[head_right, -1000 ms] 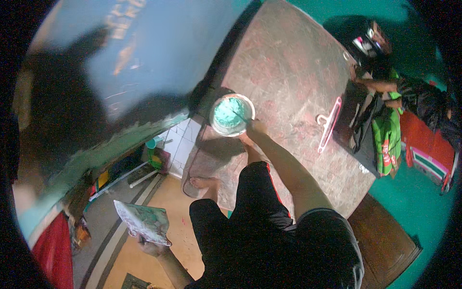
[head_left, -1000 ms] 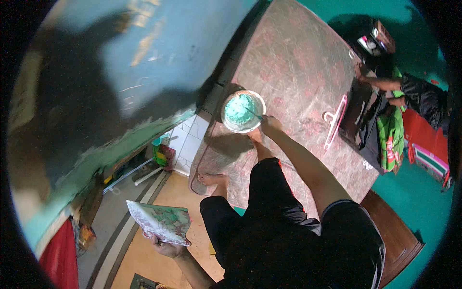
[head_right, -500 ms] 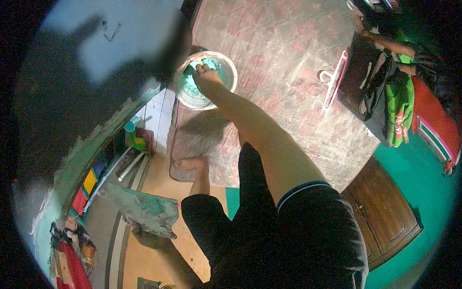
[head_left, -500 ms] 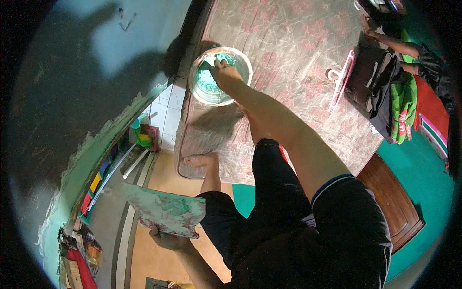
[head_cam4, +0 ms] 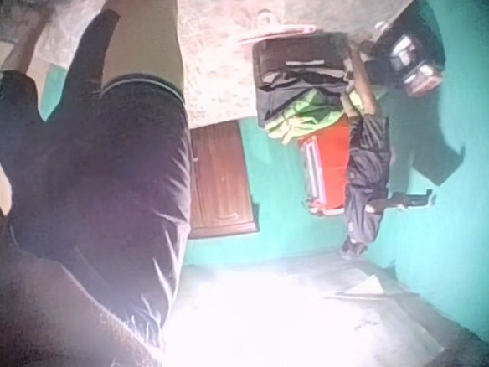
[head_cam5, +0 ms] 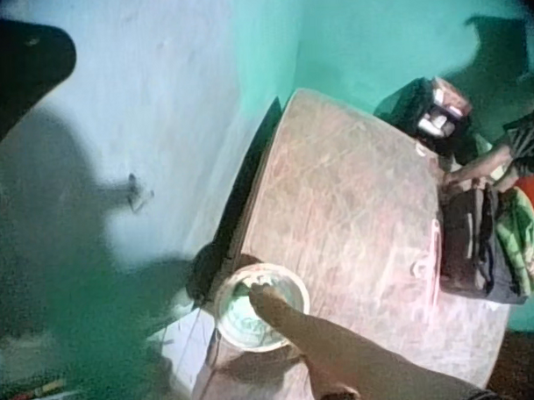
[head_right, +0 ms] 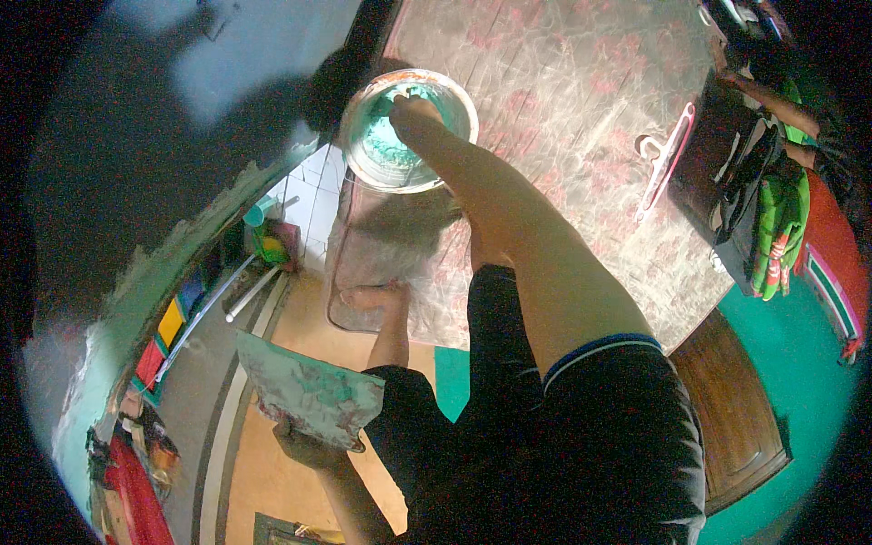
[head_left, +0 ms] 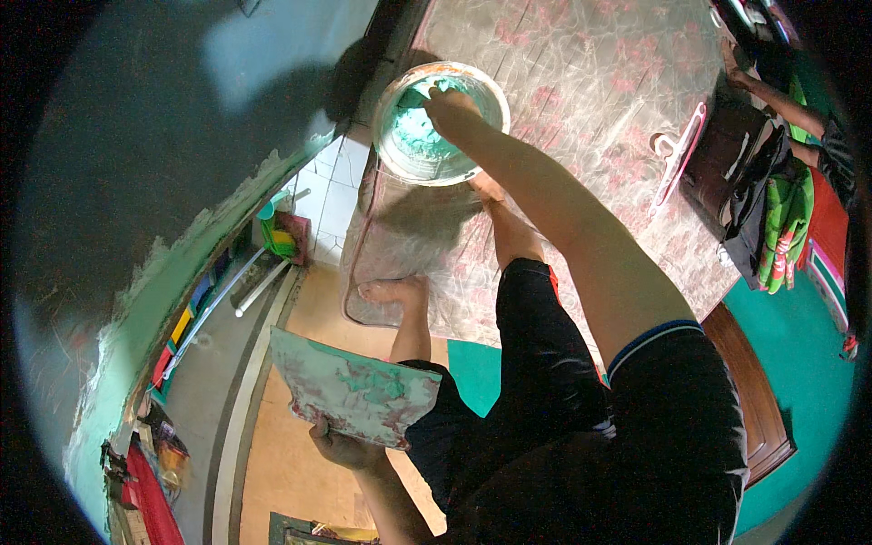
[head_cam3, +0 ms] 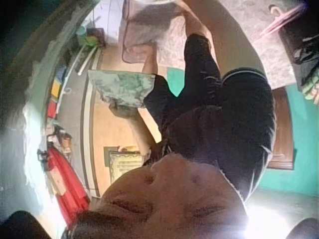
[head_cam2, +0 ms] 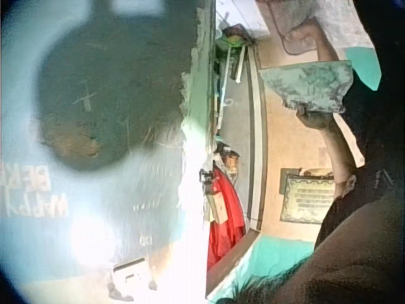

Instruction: The person patches a damaged section of a wall by applying putty from a handheld board using a small putty knife.

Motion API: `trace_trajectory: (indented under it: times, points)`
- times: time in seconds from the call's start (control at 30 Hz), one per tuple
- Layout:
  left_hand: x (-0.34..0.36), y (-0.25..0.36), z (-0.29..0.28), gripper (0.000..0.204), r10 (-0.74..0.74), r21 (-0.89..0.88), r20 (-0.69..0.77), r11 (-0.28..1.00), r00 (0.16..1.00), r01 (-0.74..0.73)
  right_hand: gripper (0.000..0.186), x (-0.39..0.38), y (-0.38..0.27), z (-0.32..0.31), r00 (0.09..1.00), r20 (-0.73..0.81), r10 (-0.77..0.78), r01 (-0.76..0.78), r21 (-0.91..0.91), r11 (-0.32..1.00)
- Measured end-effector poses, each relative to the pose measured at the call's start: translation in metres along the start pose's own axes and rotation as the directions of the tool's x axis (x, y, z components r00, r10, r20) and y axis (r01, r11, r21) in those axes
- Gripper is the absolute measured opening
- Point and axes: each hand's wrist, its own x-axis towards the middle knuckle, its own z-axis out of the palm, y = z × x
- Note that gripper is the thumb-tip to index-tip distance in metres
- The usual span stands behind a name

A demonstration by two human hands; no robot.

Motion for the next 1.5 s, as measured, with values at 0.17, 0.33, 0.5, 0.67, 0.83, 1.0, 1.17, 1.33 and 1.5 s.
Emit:
trace_trajectory:
  times: [0.17, 0.33, 0.5, 0.67, 0.83, 1.0, 1.17, 1.33, 1.5]
  points:
    - [0.011, -0.003, 0.007, 0.071, 0.0, 0.013, 0.012, 1.0, 1.0, 0.0, 0.023, 0.006, 0.016, -0.001, 0.995, 0.069, 0.079, -0.087, 0.126, 0.988]
    - [0.017, 0.0, 0.02, 0.07, -0.023, 0.001, 0.01, 1.0, 1.0, 0.023, 0.025, 0.004, 0.01, -0.011, 0.983, 0.11, 0.144, -0.16, 0.154, 0.975]
    - [0.03, 0.0, 0.018, 0.071, -0.028, 0.01, 0.036, 1.0, 0.999, 0.028, 0.025, -0.007, 0.023, 0.0, 0.979, 0.121, 0.163, -0.192, 0.294, 0.936]
    - [0.04, -0.003, 0.03, 0.07, -0.051, 0.038, 0.057, 0.998, 0.997, 0.049, 0.026, -0.029, 0.044, 0.037, 0.972, -0.062, 0.227, -0.192, 0.35, 0.917]
    - [0.044, -0.006, 0.045, 0.068, -0.072, 0.017, 0.058, 0.997, 0.996, 0.071, 0.029, -0.029, 0.056, 0.05, 0.86, 0.378, 0.343, -0.502, 0.748, 0.435]
    - [0.049, -0.003, 0.042, 0.068, -0.082, 0.026, 0.03, 0.996, 0.996, 0.081, 0.037, -0.035, 0.047, 0.063, 0.732, 0.565, 0.38, -0.62, 0.784, 0.029]
    - [0.051, 0.0, 0.051, 0.069, -0.115, 0.048, 0.066, 0.993, 0.991, 0.111, 0.037, -0.045, 0.036, 0.082, 0.718, 0.631, 0.293, -0.549, 0.773, -0.319]
    - [0.056, 0.001, 0.048, 0.07, -0.069, 0.08, 0.031, 0.995, 0.997, 0.066, 0.033, -0.04, 0.01, 0.071, 0.845, 0.127, 0.519, -0.493, 0.559, 0.666]
    - [0.06, 0.003, 0.056, 0.069, -0.092, 0.083, 0.018, 0.992, 0.996, 0.09, 0.032, -0.031, 0.007, 0.096, 0.815, 0.187, 0.549, -0.521, 0.653, 0.55]
